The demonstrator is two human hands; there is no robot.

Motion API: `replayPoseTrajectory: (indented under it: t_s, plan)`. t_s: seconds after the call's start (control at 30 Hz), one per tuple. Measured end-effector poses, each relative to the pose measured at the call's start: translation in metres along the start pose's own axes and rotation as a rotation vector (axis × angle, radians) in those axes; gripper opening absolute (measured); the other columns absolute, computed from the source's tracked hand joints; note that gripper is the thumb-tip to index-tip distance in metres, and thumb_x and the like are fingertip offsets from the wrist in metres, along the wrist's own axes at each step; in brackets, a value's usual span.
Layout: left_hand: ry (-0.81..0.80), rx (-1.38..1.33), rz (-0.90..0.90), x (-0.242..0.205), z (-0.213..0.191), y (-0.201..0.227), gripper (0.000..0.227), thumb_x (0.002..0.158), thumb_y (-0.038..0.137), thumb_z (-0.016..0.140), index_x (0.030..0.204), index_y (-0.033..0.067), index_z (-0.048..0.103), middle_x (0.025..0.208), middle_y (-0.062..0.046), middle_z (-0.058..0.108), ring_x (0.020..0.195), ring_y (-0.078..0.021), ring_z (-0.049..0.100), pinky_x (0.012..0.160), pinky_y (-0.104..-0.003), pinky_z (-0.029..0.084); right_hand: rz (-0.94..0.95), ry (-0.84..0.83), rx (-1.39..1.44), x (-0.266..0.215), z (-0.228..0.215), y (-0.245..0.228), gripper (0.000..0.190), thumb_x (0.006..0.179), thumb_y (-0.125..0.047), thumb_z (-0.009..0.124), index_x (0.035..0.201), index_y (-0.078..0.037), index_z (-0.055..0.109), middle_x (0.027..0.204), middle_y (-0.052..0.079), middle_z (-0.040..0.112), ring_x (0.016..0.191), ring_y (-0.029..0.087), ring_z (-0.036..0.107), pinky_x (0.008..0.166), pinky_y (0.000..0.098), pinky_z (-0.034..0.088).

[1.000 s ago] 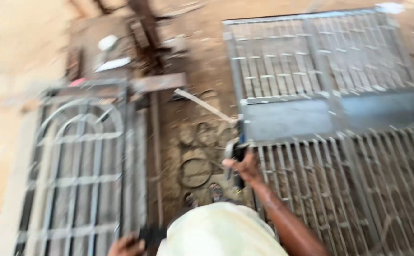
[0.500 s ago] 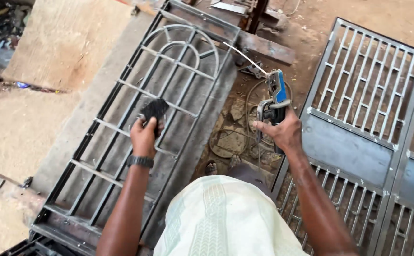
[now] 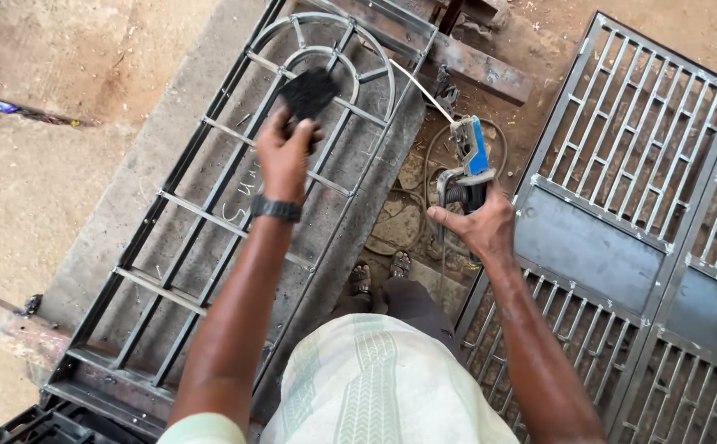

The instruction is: Welding a small decorative metal plate onto a metal gate frame using an arc welder.

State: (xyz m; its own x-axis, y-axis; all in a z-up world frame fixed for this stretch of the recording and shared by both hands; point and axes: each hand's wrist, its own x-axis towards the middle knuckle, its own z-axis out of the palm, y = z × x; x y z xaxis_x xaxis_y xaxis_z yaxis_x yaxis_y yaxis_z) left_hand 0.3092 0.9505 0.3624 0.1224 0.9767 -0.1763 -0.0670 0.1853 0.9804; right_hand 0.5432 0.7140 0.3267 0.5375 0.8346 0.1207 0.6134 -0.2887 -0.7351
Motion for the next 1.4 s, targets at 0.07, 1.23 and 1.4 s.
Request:
replayPoseTrajectory:
  t_s: [0.07, 1.23, 1.4]
  plan:
    - [-0.023, 0.043, -0.019, -0.004, 0.022, 0.015, 0.046, 0.092, 0.001, 0.062, 0.137, 0.0019, 0.053, 0.105, -0.014, 0.075, 0.082, -0.0138, 0.075, 0.067, -0.022, 0.065, 0.018, -0.008, 0.013, 0.002, 0.0, -0.004, 0.086, 0.067, -0.058, 0.091, 0.122, 0.002, 0.063, 0.105, 0.016, 0.075, 0.093, 0.028, 0.075, 0.083, 0.0402, 0.063]
    - [-0.275, -0.006, -0.034, 0.004, 0.075, -0.006, 0.04, 0.092, 0.001, 0.066, 0.132, 0.0051, 0.059, 0.093, -0.01, 0.077, 0.077, -0.0128, 0.076, 0.065, -0.027, 0.063, 0.038, -0.015, 0.043, 0.0, 0.006, 0.02, 0.085, 0.07, -0.061, 0.084, 0.124, 0.0, 0.057, 0.102, 0.012, 0.073, 0.089, 0.027, 0.075, 0.077, 0.0376, 0.064]
    - [-0.009, -0.211, -0.018, 0.021, 0.062, -0.013, 0.035, 0.092, -0.001, 0.066, 0.126, -0.0019, 0.057, 0.097, -0.013, 0.074, 0.078, -0.0169, 0.075, 0.068, -0.029, 0.066, 0.009, 0.011, 0.007, 0.001, 0.007, 0.021, 0.096, 0.07, -0.072, 0.081, 0.126, 0.002, 0.056, 0.102, 0.015, 0.072, 0.091, 0.028, 0.075, 0.075, 0.0398, 0.066]
